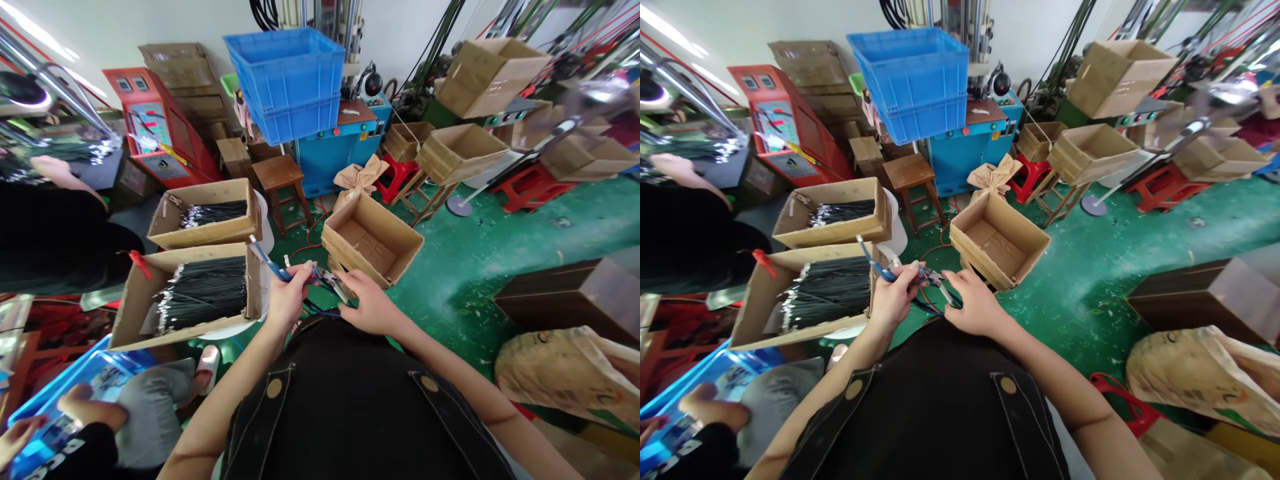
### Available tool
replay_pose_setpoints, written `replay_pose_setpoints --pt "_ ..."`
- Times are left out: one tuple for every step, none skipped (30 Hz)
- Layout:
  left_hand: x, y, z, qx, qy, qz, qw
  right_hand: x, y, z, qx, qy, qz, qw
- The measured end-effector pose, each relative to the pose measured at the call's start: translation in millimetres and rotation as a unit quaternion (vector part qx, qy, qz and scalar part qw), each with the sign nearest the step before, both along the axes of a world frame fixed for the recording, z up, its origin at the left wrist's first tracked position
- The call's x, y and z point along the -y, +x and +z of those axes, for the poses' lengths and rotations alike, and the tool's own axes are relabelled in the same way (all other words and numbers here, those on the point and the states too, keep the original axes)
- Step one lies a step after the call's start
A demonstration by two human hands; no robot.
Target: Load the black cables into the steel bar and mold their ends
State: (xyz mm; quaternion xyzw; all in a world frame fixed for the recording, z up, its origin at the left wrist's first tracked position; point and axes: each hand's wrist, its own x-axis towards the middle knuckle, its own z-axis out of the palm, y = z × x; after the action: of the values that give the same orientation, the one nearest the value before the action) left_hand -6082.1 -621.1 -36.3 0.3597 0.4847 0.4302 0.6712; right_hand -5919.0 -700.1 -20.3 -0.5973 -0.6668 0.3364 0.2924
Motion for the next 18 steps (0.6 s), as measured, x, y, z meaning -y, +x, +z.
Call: replay_pose_setpoints --pt "0 0 -2.4 -0.015 0.016 0.02 1.0 1 -3 -0.5 0.062 0.031 -0.02 0.997" --pt "1 1 -4.7 -0.029 0.031 0.037 0.998 2 -6 -1.3 0.108 0.048 -0.032 0.992" --pt "1 1 -6.7 -0.042 0.044 0.049 0.997 3 -9 -2.5 0.139 0.054 -0.038 0.988" --pt "2 1 -8.6 -0.054 0.056 0.055 0.995 3 -12 -3.9 0.159 0.057 -0.041 0.985" --pt "2 2 -10.1 -0.065 0.066 0.057 0.994 3 -14 -5.3 0.171 0.059 -0.044 0.983" --pt "3 2 -11.3 -0.074 0.075 0.057 0.993 3 -15 -6.7 0.175 0.061 -0.047 0.982" --pt "3 1 -12.2 -0.081 0.083 0.053 0.992 3 -15 -7.9 0.17 0.062 -0.047 0.982" --pt "3 1 -12.7 -0.086 0.091 0.046 0.991 2 -14 -8.7 0.156 0.06 -0.042 0.985" --pt "3 0 -12.9 -0.09 0.098 0.037 0.99 1 -13 -9.3 0.132 0.056 -0.032 0.989" --pt "3 -2 -12.8 -0.093 0.106 0.027 0.99 1 -12 -9.4 0.103 0.051 -0.018 0.993" --pt "3 -3 -12.5 -0.092 0.114 0.017 0.989 0 -10 -9.2 0.073 0.045 -0.003 0.996" --pt "2 -4 -11.9 -0.087 0.121 0.004 0.989 -1 -9 -8.5 0.045 0.041 0.009 0.998" --pt "2 -6 -11.2 -0.077 0.126 -0.008 0.989 -1 -8 -7.5 0.022 0.038 0.017 0.999" --pt "1 -7 -10.4 -0.063 0.13 -0.019 0.989 -2 -7 -6.2 0.005 0.035 0.02 0.999" --pt "0 -7 -9.5 -0.047 0.132 -0.028 0.99 -3 -6 -4.8 -0.009 0.032 0.022 0.999" --pt "0 -8 -8.5 -0.03 0.133 -0.034 0.99 -3 -6 -3.4 -0.025 0.027 0.022 0.999" --pt "-1 -8 -7.6 -0.015 0.132 -0.037 0.99 -4 -7 -2.1 -0.046 0.017 0.023 0.999" --pt "-2 -7 -6.6 -0.004 0.131 -0.038 0.991 -4 -7 -1.2 -0.076 0.005 0.027 0.997"
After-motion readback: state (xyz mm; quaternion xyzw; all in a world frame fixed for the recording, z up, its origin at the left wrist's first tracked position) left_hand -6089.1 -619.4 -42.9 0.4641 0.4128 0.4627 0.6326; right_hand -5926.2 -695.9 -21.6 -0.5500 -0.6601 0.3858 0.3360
